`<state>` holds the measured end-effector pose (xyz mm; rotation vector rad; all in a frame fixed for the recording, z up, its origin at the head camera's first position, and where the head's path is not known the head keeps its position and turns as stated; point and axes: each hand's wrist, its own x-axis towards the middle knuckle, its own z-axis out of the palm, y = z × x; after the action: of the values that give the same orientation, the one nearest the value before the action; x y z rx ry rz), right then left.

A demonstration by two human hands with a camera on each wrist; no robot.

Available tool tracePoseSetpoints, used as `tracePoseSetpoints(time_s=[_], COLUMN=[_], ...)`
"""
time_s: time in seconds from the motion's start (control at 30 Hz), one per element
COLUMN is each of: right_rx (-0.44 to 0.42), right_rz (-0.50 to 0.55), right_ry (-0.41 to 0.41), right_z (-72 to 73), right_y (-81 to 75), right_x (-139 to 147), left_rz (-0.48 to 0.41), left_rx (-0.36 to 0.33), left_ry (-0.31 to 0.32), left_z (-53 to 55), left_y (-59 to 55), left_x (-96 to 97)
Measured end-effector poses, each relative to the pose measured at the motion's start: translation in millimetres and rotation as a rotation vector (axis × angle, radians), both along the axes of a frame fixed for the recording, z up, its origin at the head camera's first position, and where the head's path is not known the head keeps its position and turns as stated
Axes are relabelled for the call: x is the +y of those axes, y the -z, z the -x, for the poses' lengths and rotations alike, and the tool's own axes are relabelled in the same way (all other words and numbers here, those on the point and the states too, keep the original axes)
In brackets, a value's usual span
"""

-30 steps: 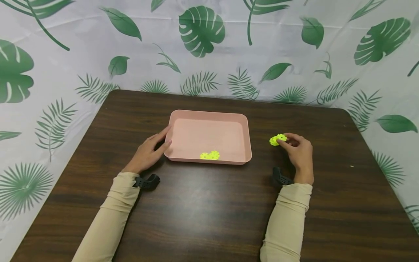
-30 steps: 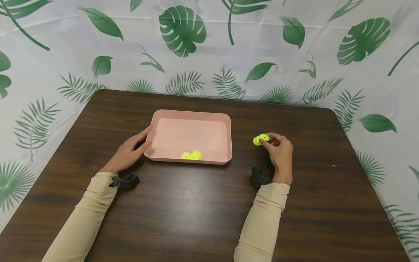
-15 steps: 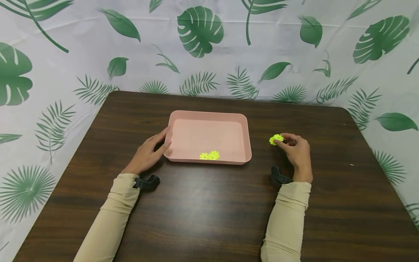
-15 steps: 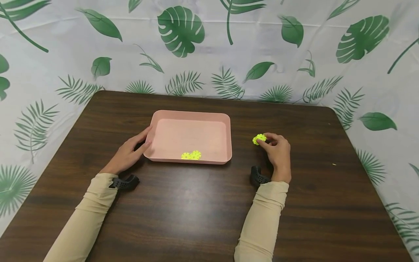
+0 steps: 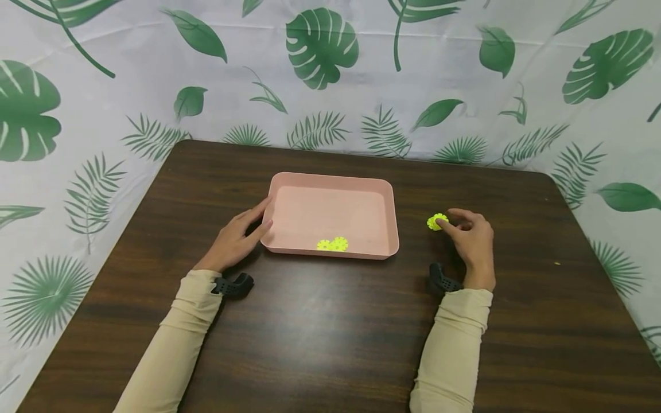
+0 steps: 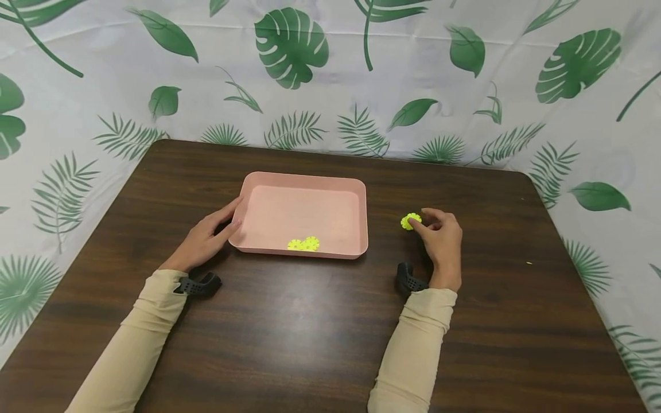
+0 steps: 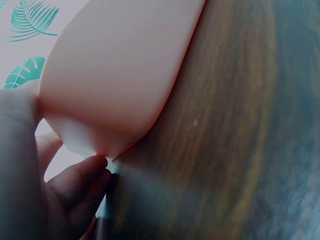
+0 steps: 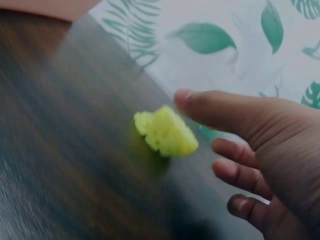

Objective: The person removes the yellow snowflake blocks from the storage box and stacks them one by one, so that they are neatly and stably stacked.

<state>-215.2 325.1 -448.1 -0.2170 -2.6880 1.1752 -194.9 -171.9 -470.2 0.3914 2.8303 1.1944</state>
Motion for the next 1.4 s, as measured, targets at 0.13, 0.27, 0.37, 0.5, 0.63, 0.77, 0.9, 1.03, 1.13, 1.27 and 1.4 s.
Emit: tracePoseSetpoints(time_s=[0.13, 0.27, 0.37, 0.5, 0.63, 0.77, 0.9, 1.03, 1.13, 1.27, 1.4], right_rx=[0.081, 0.153, 0.18, 0.122, 0.026, -0.021, -0.11, -0.219, -0.243, -0.245, -0.288], right_rz=[0.034, 0.065, 0.097, 0.142, 0.113, 0.087, 0.014, -0.053, -0.067, -0.053, -0.018], right_ry=[0.021, -0.041, -0.132, -0.295, -0.397, -0.383, -0.469, -0.525, -0.524, -0.618, -0.757], right_z=[2.4, 10.0, 15.3, 19.0, 18.3, 15.7, 14.4, 11.8, 8.9, 7.2, 7.7], right_y=[-7.3, -14.1, -17.4, -17.0, -18.1, -21.8, -27.6, -36.7, -44.5, -48.3, -41.7], right_x=[-16, -47, -77, -113, -130, -128, -126, -128, -131, -138, -149], left_rz=[-0.001, -0.003, -0.002, -0.007, -0.014, -0.019, -0.016, -0.004, -0.001, -0.008, -0.003], left_rx=[0.002, 0.0, -0.001, 0.004, 0.003, 0.003, 0.008, 0.004, 0.0, 0.003, 0.0], left_ry=[0.001, -0.004, -0.001, 0.007, 0.006, 0.005, -0.003, -0.003, 0.0, -0.003, -0.006], left_z=[0.3, 0.5, 0.3, 0.0, -1.0, -1.6, -1.6, -1.9, -2.1, -1.8, -1.5], left_y=[-1.0, -1.3, -0.2, 3.4, 5.1, 3.4, 2.3, 2.6, 1.9, 0.2, 1.1], left_x=[-0.1, -0.8, -0.6, 1.1, 2.0, 2.0, 0.6, 0.3, 0.8, 0.5, 0.3])
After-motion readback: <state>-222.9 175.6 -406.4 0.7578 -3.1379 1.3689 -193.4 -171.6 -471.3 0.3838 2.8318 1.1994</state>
